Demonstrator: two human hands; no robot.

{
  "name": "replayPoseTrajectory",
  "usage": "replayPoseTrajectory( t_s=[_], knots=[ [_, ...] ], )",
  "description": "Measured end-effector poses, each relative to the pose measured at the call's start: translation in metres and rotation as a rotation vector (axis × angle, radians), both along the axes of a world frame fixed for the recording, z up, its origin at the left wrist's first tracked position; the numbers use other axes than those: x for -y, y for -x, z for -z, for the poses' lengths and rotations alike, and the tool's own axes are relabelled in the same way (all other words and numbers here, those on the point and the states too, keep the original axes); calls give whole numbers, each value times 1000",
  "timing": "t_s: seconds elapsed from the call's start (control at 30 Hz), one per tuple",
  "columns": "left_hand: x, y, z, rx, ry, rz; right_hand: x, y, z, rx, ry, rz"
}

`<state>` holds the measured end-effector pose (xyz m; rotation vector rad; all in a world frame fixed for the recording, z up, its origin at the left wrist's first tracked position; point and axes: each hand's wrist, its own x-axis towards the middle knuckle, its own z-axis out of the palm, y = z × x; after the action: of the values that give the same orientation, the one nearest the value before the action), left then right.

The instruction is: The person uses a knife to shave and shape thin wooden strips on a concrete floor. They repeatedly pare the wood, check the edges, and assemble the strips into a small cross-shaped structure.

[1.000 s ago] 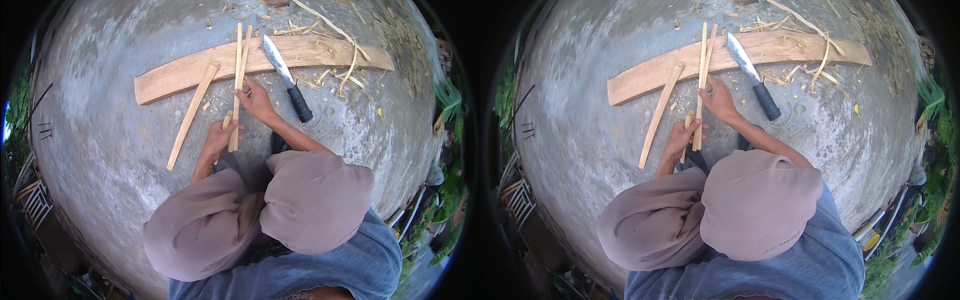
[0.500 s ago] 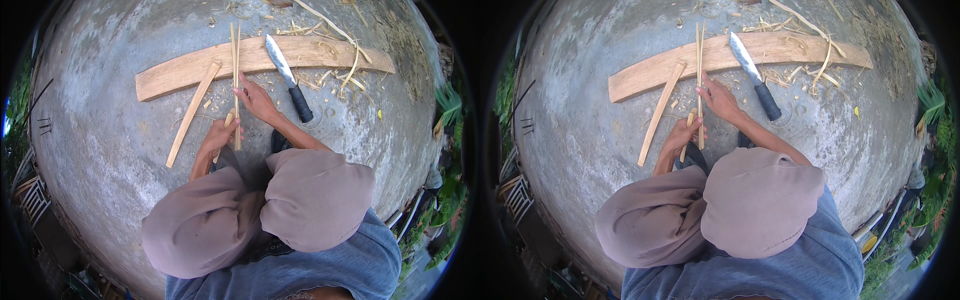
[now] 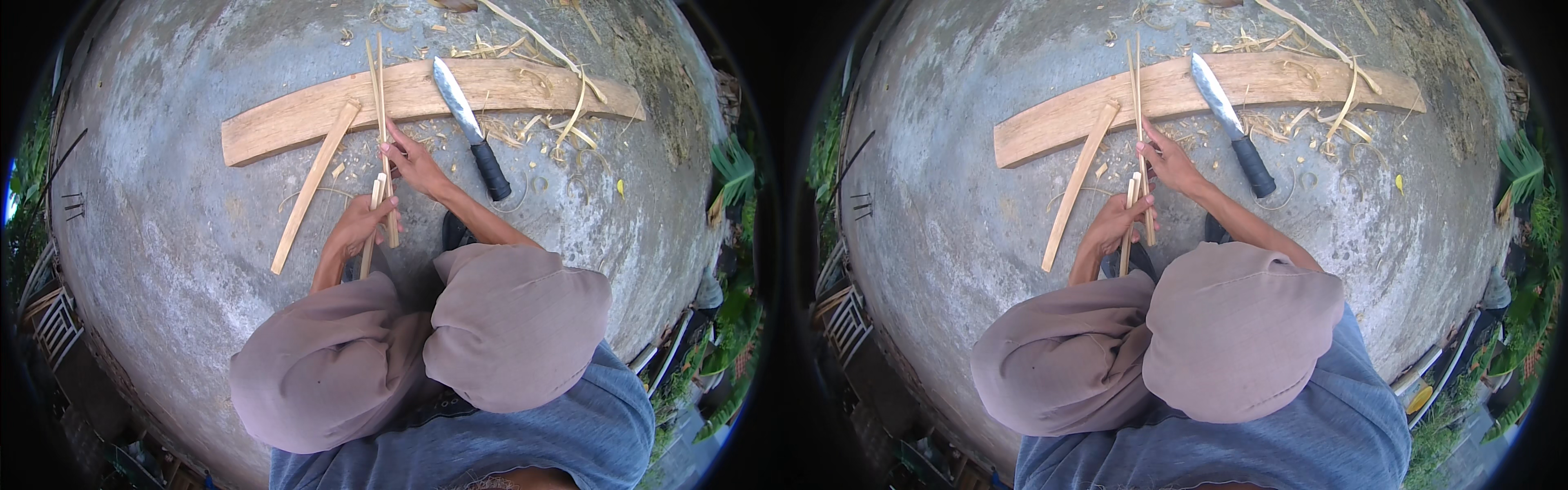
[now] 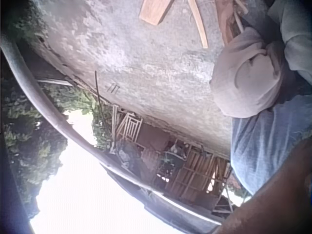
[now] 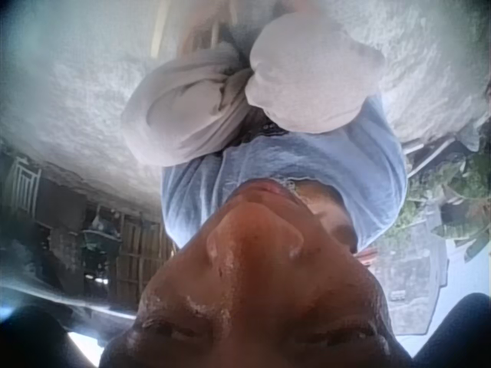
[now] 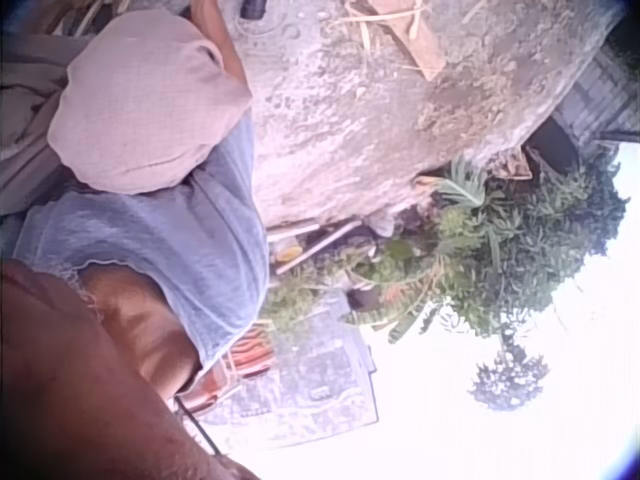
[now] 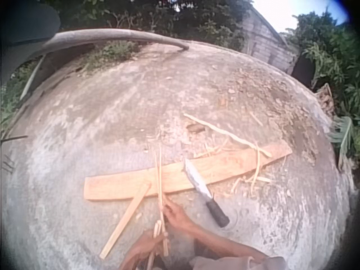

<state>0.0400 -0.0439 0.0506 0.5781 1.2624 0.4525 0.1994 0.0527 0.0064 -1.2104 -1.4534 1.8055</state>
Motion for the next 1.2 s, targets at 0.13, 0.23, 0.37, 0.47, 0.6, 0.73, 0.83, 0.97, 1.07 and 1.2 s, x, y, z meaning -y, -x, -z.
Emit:
replayPoseTrajectory(
  t_s=[0.13,0.23,0.37,0.47,0.6,0.73,0.83,0.97,1.07,1.2],
  knots=[
    [-1,0,-6,17,-8,14,1,0,3,-62,193,72],
    [4,1,-2,3,11,1,-1,-5,4,-106,339,69],
    [10,-3,7,20,40,-137,2,-6,1,-143,438,134],
    [10,-7,11,69,-11,-143,8,-6,1,-257,520,278],
    [8,-15,-1,81,-66,-216,9,-3,2,-425,608,469],
    [9,-7,0,116,-5,-195,8,-1,4,-435,582,476],
    [9,-9,2,151,12,-160,10,1,8,-436,520,451],
    [8,-13,2,180,-1,-118,13,7,10,-475,493,424],
    [5,-10,5,202,6,-65,11,5,1,-525,521,446],
    [6,-13,3,245,15,-100,8,8,-7,-462,511,498]
  ],
)
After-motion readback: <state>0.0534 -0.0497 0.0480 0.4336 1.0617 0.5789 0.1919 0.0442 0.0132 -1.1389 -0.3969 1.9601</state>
